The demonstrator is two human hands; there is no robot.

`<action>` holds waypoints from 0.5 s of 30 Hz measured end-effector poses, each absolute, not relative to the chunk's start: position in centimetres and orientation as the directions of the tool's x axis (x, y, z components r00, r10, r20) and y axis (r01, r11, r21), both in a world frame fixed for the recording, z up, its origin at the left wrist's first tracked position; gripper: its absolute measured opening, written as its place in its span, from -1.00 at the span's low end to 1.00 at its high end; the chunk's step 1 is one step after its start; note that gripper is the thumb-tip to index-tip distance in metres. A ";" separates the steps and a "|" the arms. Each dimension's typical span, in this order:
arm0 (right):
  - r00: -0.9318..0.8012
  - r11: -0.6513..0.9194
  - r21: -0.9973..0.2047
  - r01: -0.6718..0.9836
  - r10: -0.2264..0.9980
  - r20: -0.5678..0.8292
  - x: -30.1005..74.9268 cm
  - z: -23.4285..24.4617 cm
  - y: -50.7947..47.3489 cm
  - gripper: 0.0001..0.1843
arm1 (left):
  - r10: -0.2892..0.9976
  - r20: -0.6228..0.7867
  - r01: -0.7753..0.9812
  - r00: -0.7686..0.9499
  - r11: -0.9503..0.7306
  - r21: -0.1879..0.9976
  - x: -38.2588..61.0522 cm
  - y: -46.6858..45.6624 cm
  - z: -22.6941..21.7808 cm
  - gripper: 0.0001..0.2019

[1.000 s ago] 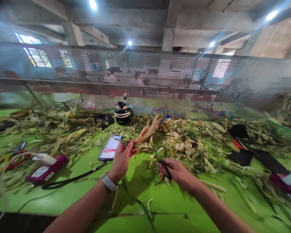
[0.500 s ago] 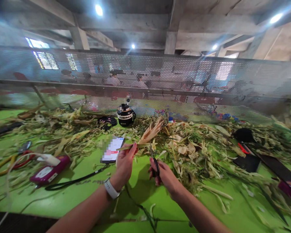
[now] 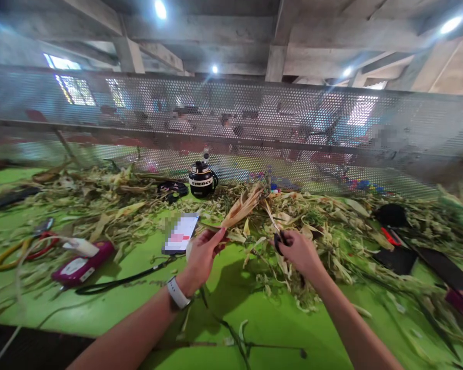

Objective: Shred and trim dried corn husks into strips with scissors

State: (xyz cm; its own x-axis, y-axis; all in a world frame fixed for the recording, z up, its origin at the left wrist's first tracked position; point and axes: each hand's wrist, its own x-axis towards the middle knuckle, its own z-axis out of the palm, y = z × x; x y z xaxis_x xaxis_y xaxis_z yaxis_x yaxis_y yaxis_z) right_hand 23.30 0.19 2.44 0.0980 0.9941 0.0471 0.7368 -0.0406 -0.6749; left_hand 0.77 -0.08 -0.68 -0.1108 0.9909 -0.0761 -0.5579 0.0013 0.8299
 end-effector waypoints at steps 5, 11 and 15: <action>0.157 -0.148 -0.079 0.986 0.980 0.123 25.5 1.7 0.6 -0.65 | 0.999 -0.046 -0.537 -0.002 0.038 0.843 0.7 -0.2 -0.7 -0.73; -0.033 0.031 -0.032 0.999 0.997 -0.065 26.9 1.5 1.2 -0.64 | 0.981 -0.051 -0.416 0.185 0.126 0.901 0.7 -0.6 -0.5 -0.76; -0.114 0.097 -0.168 0.981 0.989 -0.097 28.4 2.7 2.1 -0.70 | 0.962 -0.060 -0.331 0.268 0.151 0.931 0.6 -0.6 -0.6 -0.75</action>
State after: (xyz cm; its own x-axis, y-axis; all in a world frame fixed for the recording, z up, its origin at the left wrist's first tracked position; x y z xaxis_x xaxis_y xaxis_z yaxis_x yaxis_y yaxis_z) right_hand 28.44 2.12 2.69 -0.1139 0.9888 -0.0968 0.9810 0.0966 -0.1681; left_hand 0.60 -0.63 -0.59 0.2680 0.9615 -0.0603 -0.3315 0.1508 0.9313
